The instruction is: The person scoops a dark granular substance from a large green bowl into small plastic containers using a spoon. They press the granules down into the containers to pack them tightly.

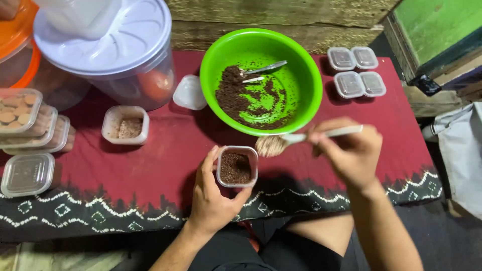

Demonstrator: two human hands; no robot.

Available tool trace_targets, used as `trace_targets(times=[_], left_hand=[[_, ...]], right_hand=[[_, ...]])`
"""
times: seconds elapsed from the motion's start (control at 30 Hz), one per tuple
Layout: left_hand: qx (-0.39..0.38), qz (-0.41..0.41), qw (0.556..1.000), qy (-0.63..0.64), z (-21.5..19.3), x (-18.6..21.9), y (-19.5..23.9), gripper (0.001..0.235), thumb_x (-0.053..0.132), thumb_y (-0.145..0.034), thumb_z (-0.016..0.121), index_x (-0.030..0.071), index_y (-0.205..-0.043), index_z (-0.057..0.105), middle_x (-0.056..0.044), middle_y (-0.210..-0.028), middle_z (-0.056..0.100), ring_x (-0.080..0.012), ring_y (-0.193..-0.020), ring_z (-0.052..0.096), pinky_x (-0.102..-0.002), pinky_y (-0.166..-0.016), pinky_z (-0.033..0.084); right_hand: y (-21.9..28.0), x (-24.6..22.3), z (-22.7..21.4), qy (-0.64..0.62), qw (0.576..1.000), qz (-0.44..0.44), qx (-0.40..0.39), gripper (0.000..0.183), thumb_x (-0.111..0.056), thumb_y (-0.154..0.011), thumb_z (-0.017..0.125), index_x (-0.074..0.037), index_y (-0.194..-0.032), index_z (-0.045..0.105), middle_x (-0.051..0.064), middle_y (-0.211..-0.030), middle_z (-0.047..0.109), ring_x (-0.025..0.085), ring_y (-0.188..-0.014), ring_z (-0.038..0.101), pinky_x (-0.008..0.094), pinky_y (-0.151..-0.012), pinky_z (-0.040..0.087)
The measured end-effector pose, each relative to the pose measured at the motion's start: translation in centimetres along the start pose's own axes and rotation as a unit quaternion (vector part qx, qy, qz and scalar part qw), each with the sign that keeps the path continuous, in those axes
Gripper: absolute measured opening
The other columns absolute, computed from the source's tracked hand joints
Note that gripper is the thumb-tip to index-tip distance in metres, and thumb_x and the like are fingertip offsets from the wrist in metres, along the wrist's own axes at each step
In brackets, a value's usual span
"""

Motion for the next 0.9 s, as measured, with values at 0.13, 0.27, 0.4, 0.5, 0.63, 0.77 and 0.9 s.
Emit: trace_targets(times=[0.13,0.27,0.4,0.5,0.63,0.77,0.9], left_hand=[[0.003,-0.033,0.999,0.0,-0.5,-2.1,0.1,0.098,0.021,-0.071,0.094,-0.004,-0.147,0.037,-0.021,-0.14,0.06,-0.035,-0.127,0.064,-0.039,-0.103,0.055],[0.002,-0.048,0.999,0.003,-0.3,-3.0,0.2,0.098,0.025,-0.072,0.093,-0.006,-0.146,0.036,-0.022,-0.138,0.061,-0.0358,-0.127,0.064,-0.039,-0.101,0.056],[-0.016,-0.063,0.998,0.025,-0.4,-2.9,0.1,0.098,0.025,-0.072,0.093,-0.006,-0.146,0.035,-0.021,-0.138,0.061,-0.0354,-0.126,0.065,-0.039,-0.1,0.057],[-0.023,-0.067,0.997,0.025,-0.4,-3.0,0.4,0.1,0.025,-0.071,0.093,-0.007,-0.146,0.035,-0.023,-0.139,0.06,-0.0363,-0.127,0.064,-0.039,-0.102,0.056],[-0.021,-0.053,0.998,-0.002,-0.3,-3.2,0.6,0.1,0.032,-0.073,0.093,-0.009,-0.144,0.036,-0.026,-0.14,0.058,-0.0387,-0.126,0.065,-0.04,-0.106,0.056],[-0.017,-0.044,0.999,0.022,-0.2,-3.3,0.6,0.099,0.03,-0.075,0.093,-0.009,-0.144,0.035,-0.024,-0.138,0.06,-0.0354,-0.122,0.069,-0.037,-0.103,0.058],[-0.018,-0.05,0.998,0.043,-0.4,-3.3,0.5,0.1,0.029,-0.074,0.095,-0.009,-0.144,0.034,-0.024,-0.138,0.06,-0.035,-0.121,0.069,-0.037,-0.102,0.058]], right_hand=[[-4.0,4.6,0.6,0.008,0.996,0.093,-0.009,0.011,-0.001,-0.094,0.079,0.006,-0.096,0.07,0.013,-0.072,0.068,0.015,-0.055,0.064,0.02,-0.053,0.052],[-6.9,8.5,1.9,0.102,0.967,0.208,-0.107,0.019,-0.015,-0.089,0.085,-0.005,-0.083,0.071,0.008,-0.064,0.071,0.009,-0.052,0.064,0.021,-0.049,0.049],[-8.6,10.0,3.3,0.176,0.933,0.244,-0.2,0.02,-0.017,-0.087,0.086,-0.007,-0.078,0.071,0.006,-0.055,0.068,0.008,-0.05,0.062,0.023,-0.049,0.045],[-9.9,11.6,3.9,0.162,0.92,0.264,-0.24,0.025,-0.017,-0.088,0.085,-0.006,-0.074,0.067,0.003,-0.061,0.07,0.008,-0.049,0.061,0.024,-0.048,0.044],[-11.4,13.0,5.3,0.201,0.92,0.21,-0.263,0.023,-0.021,-0.088,0.086,-0.009,-0.073,0.073,-0.001,-0.06,0.069,0.003,-0.054,0.051,0.025,-0.051,0.038],[-12.1,13.8,7.8,0.292,0.889,0.111,-0.336,0.009,-0.027,-0.085,0.081,-0.019,-0.09,0.081,0.0,-0.079,0.078,0.017,-0.072,0.068,0.034,-0.066,0.047],[-12.3,14.7,9.1,0.315,0.87,0.05,-0.377,0.016,-0.025,-0.087,0.074,-0.025,-0.1,0.084,-0.003,-0.096,0.081,0.024,-0.085,0.075,0.04,-0.07,0.052]])
Point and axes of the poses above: each hand's wrist, its own y-axis away from the middle knuckle, its own z-axis out of the palm, x = y × z, the point moved 1 cm from there along -y, towards the middle knuckle
